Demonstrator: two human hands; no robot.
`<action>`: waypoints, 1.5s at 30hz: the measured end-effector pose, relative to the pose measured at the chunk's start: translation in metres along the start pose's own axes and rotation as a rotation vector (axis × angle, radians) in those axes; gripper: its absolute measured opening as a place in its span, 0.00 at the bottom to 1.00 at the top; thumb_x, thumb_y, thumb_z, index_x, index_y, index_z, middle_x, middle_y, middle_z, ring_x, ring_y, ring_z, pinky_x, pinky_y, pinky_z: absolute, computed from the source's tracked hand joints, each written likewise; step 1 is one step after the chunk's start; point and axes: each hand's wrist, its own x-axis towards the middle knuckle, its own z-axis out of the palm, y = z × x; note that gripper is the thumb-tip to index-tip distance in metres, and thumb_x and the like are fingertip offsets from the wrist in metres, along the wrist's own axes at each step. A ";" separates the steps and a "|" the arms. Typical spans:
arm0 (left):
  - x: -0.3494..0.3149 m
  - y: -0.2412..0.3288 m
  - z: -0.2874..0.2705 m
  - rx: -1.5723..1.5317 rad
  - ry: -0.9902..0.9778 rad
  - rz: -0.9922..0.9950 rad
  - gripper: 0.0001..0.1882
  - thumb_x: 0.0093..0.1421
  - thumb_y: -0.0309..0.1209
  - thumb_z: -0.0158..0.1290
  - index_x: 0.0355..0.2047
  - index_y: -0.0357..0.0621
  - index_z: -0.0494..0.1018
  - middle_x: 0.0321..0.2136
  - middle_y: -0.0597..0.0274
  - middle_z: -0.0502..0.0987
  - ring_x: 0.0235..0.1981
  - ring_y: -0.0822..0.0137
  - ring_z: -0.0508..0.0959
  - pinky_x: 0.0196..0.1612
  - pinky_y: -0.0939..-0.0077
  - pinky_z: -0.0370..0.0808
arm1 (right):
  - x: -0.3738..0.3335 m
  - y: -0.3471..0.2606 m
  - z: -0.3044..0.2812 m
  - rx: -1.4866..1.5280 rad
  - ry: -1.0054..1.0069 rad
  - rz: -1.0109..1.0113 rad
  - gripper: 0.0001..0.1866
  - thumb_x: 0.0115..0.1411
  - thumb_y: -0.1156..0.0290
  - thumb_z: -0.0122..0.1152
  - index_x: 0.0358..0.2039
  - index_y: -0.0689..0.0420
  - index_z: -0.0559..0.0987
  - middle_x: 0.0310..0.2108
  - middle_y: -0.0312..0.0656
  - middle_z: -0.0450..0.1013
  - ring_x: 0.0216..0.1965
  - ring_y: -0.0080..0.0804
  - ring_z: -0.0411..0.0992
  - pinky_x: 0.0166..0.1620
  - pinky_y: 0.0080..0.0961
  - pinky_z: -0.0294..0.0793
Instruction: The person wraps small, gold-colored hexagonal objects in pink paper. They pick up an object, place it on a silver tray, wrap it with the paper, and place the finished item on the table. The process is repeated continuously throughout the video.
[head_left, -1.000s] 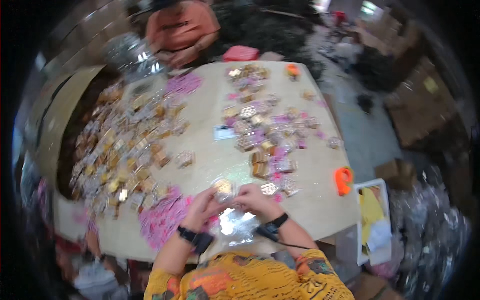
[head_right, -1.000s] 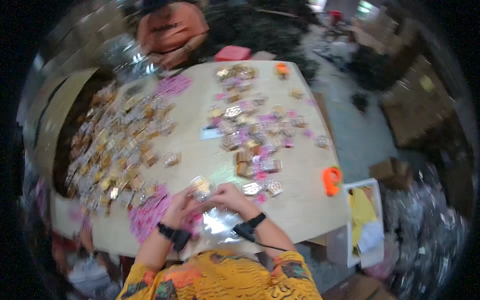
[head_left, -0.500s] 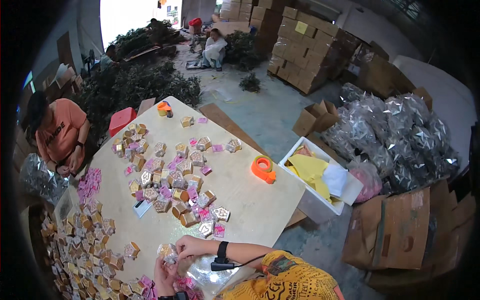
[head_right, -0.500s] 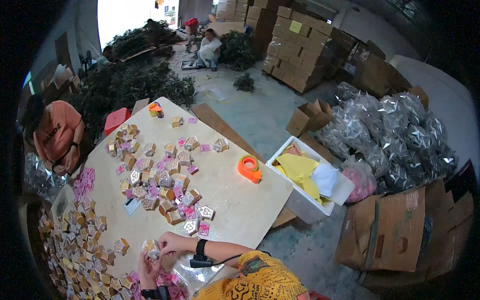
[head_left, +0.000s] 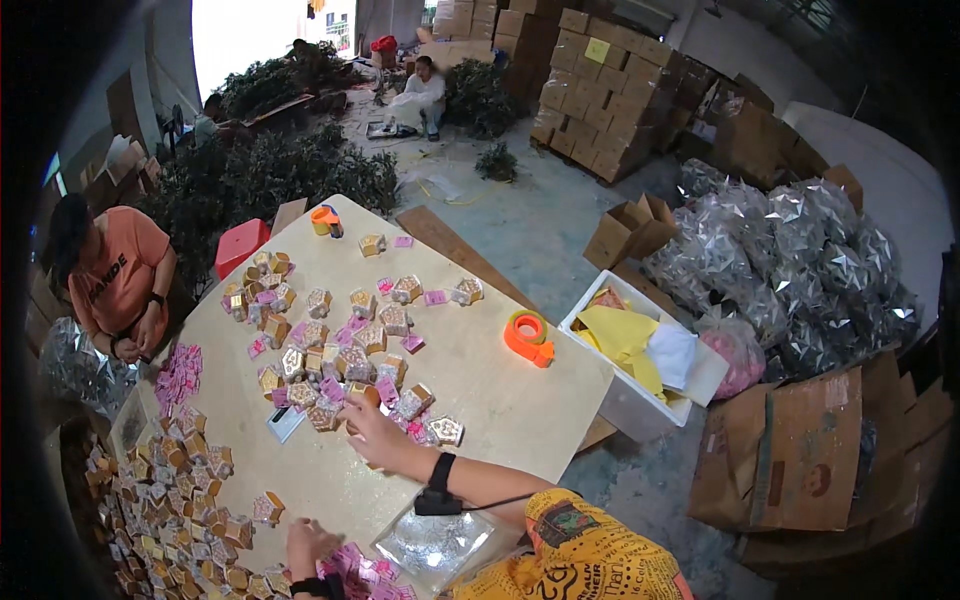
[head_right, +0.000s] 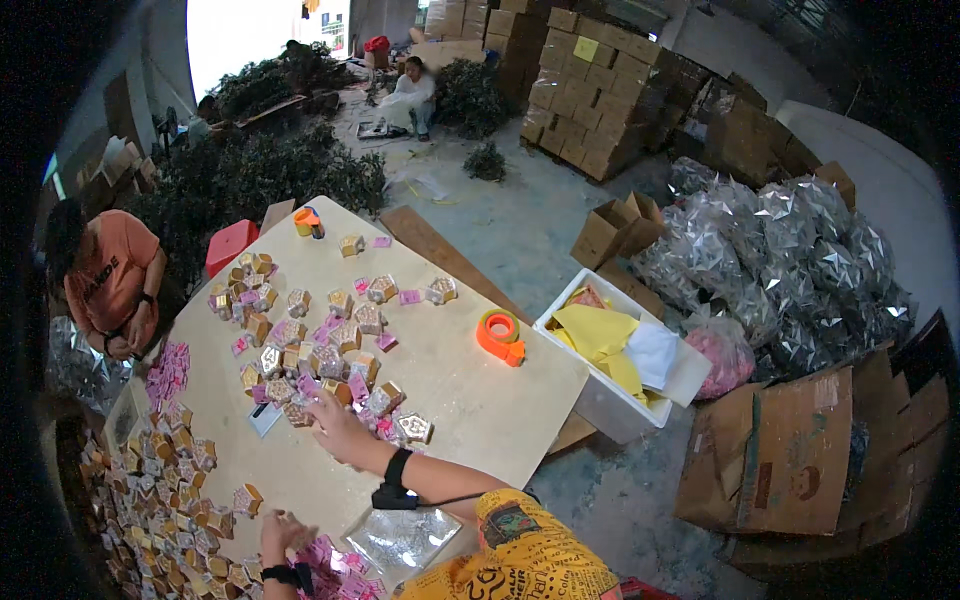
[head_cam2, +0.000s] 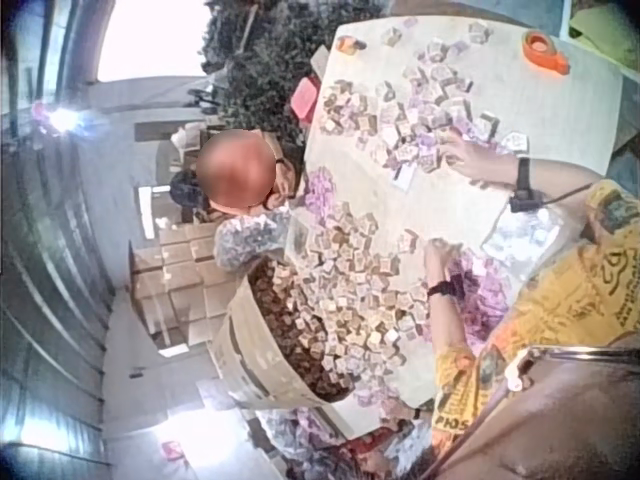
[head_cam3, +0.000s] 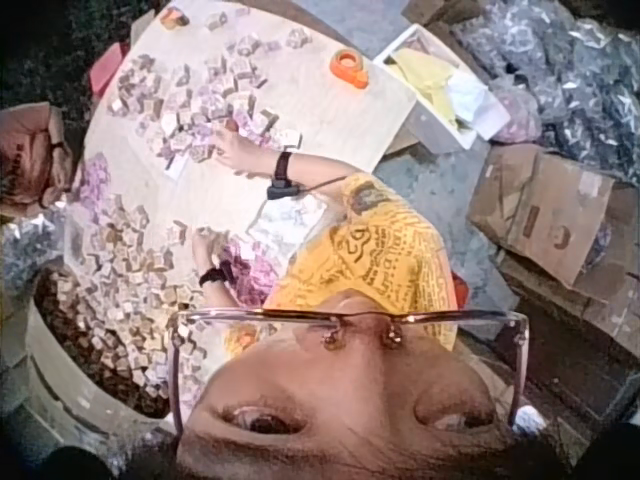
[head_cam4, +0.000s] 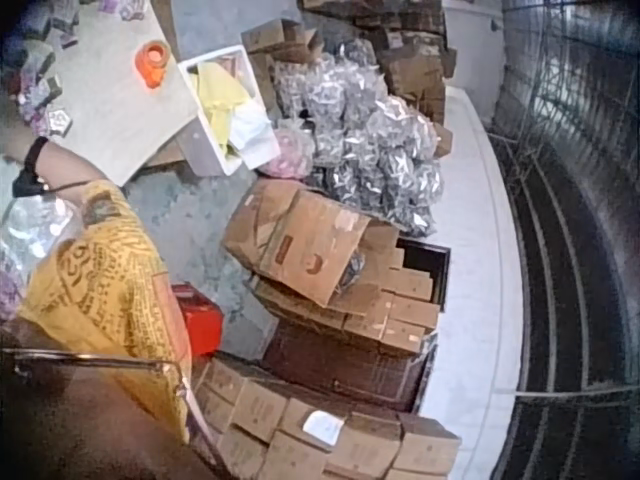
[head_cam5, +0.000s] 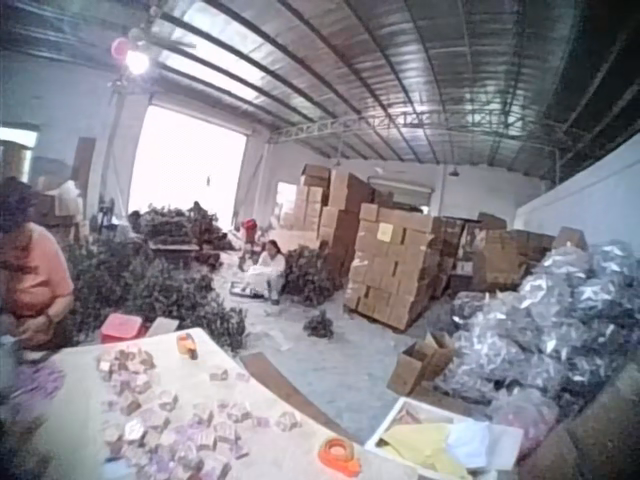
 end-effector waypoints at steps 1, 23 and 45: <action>-0.011 0.000 0.003 0.055 0.023 0.058 0.27 0.38 0.33 0.64 0.39 0.35 0.69 0.37 0.48 0.71 0.36 0.54 0.74 0.38 0.65 0.73 | -0.007 -0.010 -0.003 -0.152 -0.009 -0.118 0.07 0.49 0.77 0.55 0.30 0.62 0.71 0.32 0.45 0.68 0.29 0.39 0.73 0.31 0.31 0.73; -0.103 0.012 0.042 0.037 0.362 0.206 0.24 0.45 0.25 0.58 0.44 0.34 0.67 0.34 0.50 0.70 0.37 0.51 0.71 0.42 0.63 0.68 | -0.214 0.031 0.036 -0.283 -1.030 -0.277 0.05 0.43 0.76 0.55 0.21 0.64 0.77 0.23 0.51 0.73 0.27 0.50 0.74 0.30 0.40 0.73; -0.122 -0.011 0.054 -0.452 0.637 0.000 0.28 0.45 0.26 0.59 0.47 0.29 0.66 0.38 0.54 0.70 0.38 0.63 0.70 0.44 0.72 0.67 | -0.214 0.025 0.025 -0.243 -1.011 -0.313 0.06 0.43 0.76 0.54 0.21 0.65 0.77 0.23 0.53 0.73 0.28 0.51 0.73 0.30 0.40 0.73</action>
